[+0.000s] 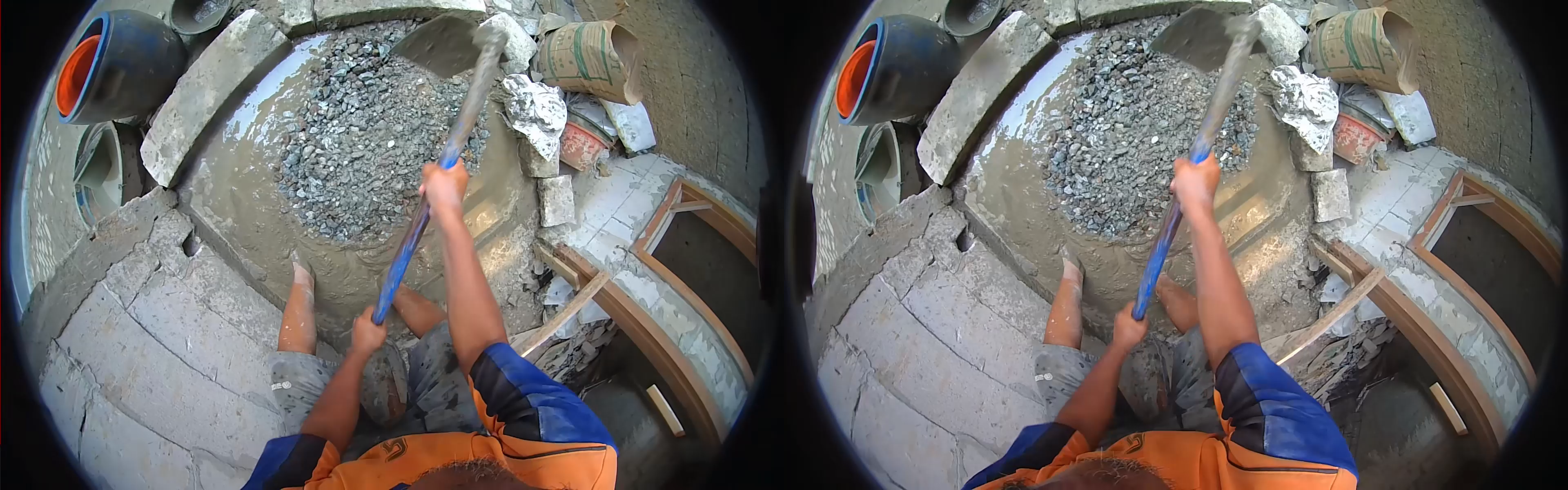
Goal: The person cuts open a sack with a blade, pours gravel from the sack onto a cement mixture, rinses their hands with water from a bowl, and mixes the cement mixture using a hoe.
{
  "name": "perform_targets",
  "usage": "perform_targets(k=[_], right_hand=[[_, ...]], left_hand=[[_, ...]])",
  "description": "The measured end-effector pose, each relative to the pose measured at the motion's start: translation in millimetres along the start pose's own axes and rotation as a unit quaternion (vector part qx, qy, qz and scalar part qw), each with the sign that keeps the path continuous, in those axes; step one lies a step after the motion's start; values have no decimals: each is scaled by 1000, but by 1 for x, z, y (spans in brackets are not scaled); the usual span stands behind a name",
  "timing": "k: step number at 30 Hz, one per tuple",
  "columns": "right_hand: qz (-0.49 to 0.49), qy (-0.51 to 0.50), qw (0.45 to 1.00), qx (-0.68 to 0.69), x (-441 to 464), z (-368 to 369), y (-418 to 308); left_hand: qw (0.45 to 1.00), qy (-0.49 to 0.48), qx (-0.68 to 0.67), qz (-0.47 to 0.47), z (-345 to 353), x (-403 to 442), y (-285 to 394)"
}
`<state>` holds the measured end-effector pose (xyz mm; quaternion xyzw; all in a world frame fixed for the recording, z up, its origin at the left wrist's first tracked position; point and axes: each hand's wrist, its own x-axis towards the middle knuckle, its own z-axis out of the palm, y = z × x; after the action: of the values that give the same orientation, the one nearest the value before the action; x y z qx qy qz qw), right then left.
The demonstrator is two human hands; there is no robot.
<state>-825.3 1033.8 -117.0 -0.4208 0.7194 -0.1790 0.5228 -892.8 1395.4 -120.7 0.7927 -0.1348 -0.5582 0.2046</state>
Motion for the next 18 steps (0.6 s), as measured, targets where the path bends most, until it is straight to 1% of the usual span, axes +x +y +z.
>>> perform_targets(k=[1,2,3,4,6,7,9,12,13,15,16,18], right_hand=[[-33,27,999,-6,37,5,-14],[-66,39,997,12,78,8,-21],[-89,50,995,9,109,12,-37],[-88,80,993,4,144,18,-45],[-101,68,993,-5,205,19,-48],[-99,71,992,-13,222,20,-46],[-79,101,992,0,243,28,-39],[-60,111,992,-23,264,40,-14],[-57,113,992,-22,270,44,-9],[-54,109,989,-84,276,52,-6],[-55,99,990,-81,277,48,-8],[-50,109,988,-94,270,40,-23]], left_hand=[[999,4,-13,35,6,48,12],[999,-14,-19,32,5,92,33],[997,-7,-35,69,20,140,32],[996,-42,-17,78,20,177,47],[989,-21,-22,144,19,221,72],[989,-27,-28,140,18,233,79],[990,-41,-19,135,18,249,82],[991,-43,-14,125,30,260,72],[991,-46,-11,124,34,258,70],[995,-16,-6,101,36,247,76],[995,-19,-3,101,38,236,79],[994,3,-11,105,22,215,101]])
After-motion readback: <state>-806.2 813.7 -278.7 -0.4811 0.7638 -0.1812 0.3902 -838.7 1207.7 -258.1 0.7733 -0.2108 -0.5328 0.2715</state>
